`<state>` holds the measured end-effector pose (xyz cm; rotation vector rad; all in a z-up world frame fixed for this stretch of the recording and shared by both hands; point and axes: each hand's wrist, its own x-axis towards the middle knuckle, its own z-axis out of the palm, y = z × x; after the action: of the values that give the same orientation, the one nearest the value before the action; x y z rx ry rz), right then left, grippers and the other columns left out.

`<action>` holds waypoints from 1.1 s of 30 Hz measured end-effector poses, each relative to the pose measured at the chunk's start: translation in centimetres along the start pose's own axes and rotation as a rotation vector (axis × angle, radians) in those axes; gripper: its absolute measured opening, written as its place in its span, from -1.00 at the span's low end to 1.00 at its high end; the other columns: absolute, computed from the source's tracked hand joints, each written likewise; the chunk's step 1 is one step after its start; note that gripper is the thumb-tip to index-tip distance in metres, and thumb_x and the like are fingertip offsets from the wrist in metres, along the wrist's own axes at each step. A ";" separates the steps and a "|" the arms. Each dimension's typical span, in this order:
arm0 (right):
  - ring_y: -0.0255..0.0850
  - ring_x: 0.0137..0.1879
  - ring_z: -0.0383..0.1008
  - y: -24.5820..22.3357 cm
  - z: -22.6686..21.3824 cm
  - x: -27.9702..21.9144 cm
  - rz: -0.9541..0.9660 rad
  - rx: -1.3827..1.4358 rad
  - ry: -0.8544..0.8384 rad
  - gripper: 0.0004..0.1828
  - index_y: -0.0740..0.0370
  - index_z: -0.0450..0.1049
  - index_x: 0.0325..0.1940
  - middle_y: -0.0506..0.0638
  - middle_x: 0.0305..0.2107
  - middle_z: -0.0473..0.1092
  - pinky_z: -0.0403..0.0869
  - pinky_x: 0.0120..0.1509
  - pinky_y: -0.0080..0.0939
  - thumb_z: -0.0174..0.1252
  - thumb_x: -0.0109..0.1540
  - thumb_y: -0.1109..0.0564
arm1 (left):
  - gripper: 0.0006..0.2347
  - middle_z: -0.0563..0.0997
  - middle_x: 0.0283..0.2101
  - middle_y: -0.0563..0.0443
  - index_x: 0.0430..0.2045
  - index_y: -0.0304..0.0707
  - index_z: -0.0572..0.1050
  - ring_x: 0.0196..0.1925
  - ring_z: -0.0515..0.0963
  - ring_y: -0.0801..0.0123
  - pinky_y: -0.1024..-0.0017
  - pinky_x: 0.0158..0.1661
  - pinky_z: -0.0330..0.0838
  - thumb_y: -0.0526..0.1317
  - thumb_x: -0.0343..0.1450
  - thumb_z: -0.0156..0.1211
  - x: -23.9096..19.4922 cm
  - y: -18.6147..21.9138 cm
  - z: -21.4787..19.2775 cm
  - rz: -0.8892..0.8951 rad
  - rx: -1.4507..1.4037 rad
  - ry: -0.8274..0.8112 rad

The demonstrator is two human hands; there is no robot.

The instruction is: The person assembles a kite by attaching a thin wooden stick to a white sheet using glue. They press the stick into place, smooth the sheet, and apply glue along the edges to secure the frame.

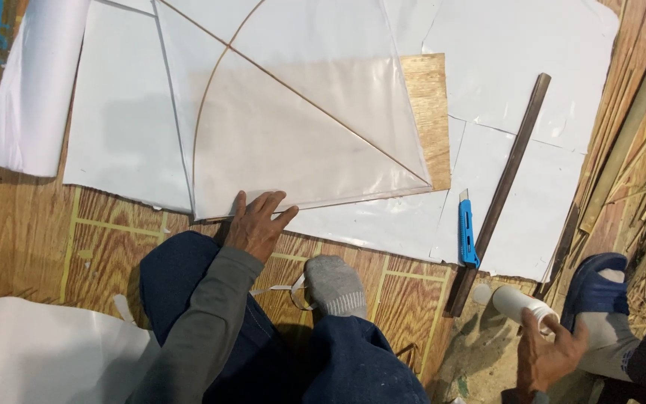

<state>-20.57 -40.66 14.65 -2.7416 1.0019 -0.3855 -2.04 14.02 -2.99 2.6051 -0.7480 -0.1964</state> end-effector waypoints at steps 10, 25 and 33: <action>-0.06 0.15 0.31 -24.6 5.8 -4.7 -0.098 0.388 -0.504 -0.43 -0.02 0.29 0.43 0.14 0.20 0.18 0.61 -0.21 -0.16 0.12 0.31 0.06 | -0.34 0.34 0.41 -0.20 0.28 0.14 0.45 0.43 0.28 -0.19 -0.62 0.36 -0.15 -0.44 0.24 0.40 0.8 1.2 -1.4 -0.021 0.029 0.021; 0.21 -0.28 0.64 -34.3 13.5 -9.0 -0.498 0.515 -1.003 -0.22 0.03 0.06 0.58 0.17 -0.42 0.60 0.51 -0.26 0.20 0.13 0.29 -0.04 | -0.68 0.50 0.18 -0.14 0.20 0.00 0.48 0.31 0.45 -0.05 -0.39 0.27 0.41 0.02 0.59 0.09 3.0 5.7 -7.0 -0.348 -0.307 0.250; 0.36 -0.27 0.60 -29.4 14.9 -7.8 -0.512 0.214 -0.686 -0.23 0.21 0.04 0.57 0.38 -0.36 0.57 0.47 -0.20 0.40 0.04 0.33 -0.07 | -0.72 0.56 0.15 -0.18 0.10 0.00 0.55 0.28 0.50 -0.07 -0.38 0.26 0.41 0.01 0.57 0.15 2.6 4.8 -5.6 -0.282 -0.175 0.236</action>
<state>-4.06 -12.09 7.16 -2.5801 0.0818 0.3520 -0.71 10.90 4.14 2.4983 -0.2688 -0.0325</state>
